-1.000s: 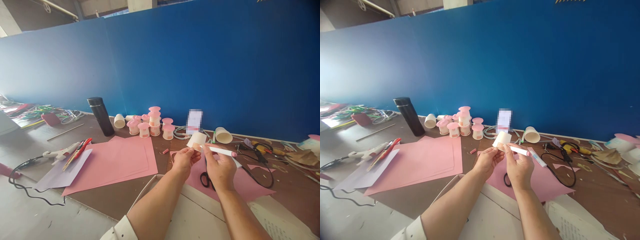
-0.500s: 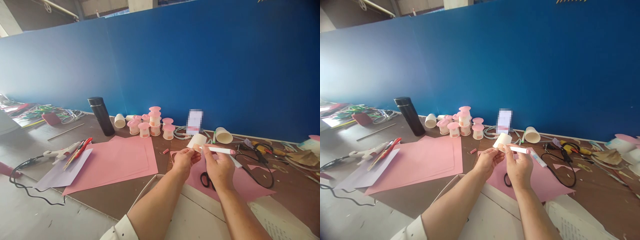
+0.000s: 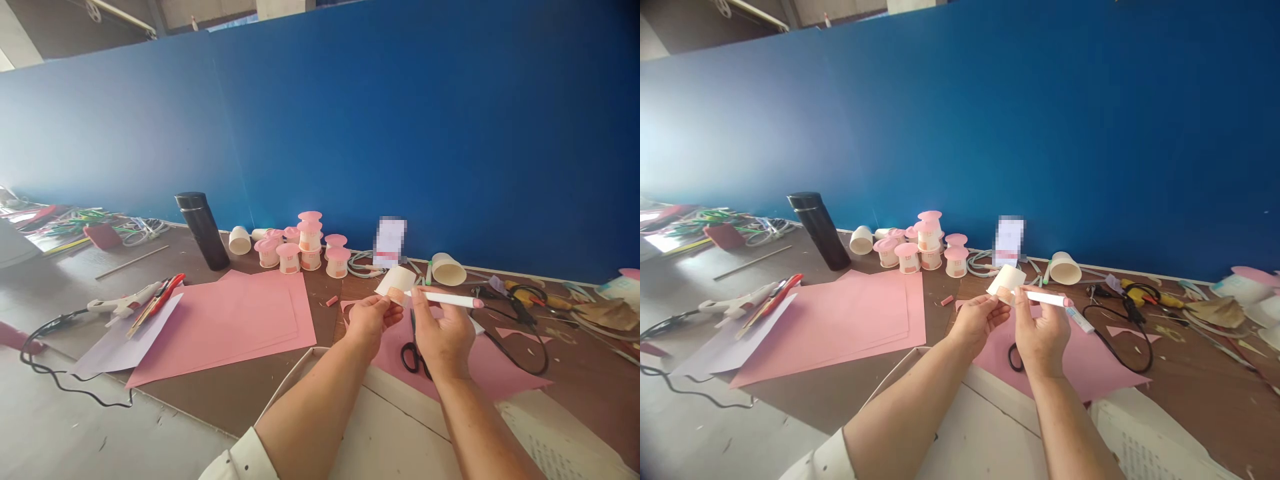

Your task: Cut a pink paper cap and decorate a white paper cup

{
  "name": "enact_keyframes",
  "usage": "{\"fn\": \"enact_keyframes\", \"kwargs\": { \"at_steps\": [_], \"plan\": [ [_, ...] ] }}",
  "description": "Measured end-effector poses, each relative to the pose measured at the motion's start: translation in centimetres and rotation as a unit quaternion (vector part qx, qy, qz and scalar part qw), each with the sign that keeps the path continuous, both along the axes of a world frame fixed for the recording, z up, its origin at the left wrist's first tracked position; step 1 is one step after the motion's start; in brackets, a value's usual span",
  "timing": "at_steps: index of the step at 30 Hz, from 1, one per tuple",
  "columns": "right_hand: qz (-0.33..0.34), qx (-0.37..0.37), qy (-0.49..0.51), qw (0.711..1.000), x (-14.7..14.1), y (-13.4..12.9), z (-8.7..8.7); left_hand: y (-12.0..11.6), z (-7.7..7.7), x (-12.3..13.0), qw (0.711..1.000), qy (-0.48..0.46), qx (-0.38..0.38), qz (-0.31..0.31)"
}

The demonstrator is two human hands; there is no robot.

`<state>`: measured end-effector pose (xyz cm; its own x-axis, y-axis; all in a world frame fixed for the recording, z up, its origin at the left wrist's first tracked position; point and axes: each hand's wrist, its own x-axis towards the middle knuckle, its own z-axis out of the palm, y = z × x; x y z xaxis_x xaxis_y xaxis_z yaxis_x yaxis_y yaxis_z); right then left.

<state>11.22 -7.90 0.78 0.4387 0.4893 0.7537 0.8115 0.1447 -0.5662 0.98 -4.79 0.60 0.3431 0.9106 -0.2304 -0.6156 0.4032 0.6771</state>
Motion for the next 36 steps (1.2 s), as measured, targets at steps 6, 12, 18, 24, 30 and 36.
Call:
{"fn": "enact_keyframes", "kwargs": {
  "at_steps": [6, 12, 18, 24, 30, 36],
  "plan": [
    [0.023, -0.024, -0.006, 0.999, 0.12, 0.17, -0.22, 0.03, -0.15, 0.0, 1.0, 0.015, 0.012, -0.009],
    [-0.004, 0.02, -0.01, 1.0, -0.09, 0.02, 0.04, 0.1, -0.18, 0.03, 1.0, 0.015, 0.004, 0.0],
    [0.005, -0.007, -0.013, 1.0, 0.1, 0.17, -0.13, 0.09, -0.08, 0.02, 1.0, 0.016, 0.006, -0.013],
    [-0.019, 0.027, 0.001, 0.999, -0.13, -0.08, 0.31, 0.03, 0.13, -0.02, 1.0, -0.005, -0.022, 0.002],
    [0.004, 0.005, -0.02, 1.0, 0.14, 0.19, -0.21, -0.04, 0.3, -0.13, 1.0, 0.003, -0.008, -0.01],
    [-0.005, 0.03, -0.012, 0.999, -0.14, -0.01, 0.26, 0.19, -0.21, -0.03, 1.0, 0.008, -0.002, -0.005]
  ]
}}
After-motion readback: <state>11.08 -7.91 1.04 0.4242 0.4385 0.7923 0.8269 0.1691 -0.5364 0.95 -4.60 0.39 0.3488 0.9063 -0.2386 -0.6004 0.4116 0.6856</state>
